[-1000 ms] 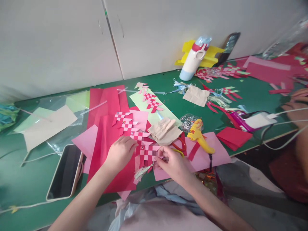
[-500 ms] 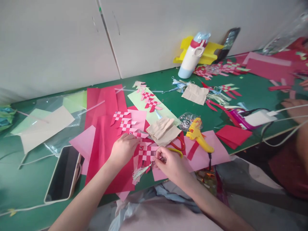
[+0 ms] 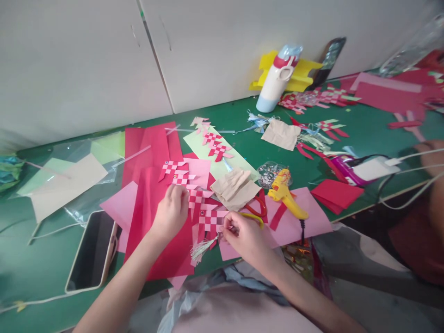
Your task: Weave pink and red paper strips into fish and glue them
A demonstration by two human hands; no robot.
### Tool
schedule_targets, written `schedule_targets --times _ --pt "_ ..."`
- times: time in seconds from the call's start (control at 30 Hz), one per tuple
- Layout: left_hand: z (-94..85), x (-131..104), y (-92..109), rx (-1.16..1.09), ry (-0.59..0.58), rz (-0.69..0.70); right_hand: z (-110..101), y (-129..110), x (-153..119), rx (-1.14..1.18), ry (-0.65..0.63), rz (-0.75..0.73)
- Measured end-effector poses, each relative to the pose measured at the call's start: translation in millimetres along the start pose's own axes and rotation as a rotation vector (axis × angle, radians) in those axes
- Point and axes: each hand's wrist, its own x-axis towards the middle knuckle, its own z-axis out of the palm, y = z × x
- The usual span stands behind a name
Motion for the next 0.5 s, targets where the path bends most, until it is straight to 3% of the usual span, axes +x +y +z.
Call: schedule_targets --times 0.1,0.23,0.4,0.5 --pt "-21.8 -4 2 -0.038 0.057 -0.080 0 0 0 0.010 -0.010 0.015" --pt "-42.9 -20 6 0.030 -0.058 -0.187 -1 -1 0 0.026 -0.024 0.023" --pt "-48.0 -46 7 0.138 -0.208 -0.131 -1 1 0 0.015 -0.015 0.022" --pt "-54.0 -61 13 0.155 -0.374 -0.132 0 2 0 0.006 -0.013 0.008"
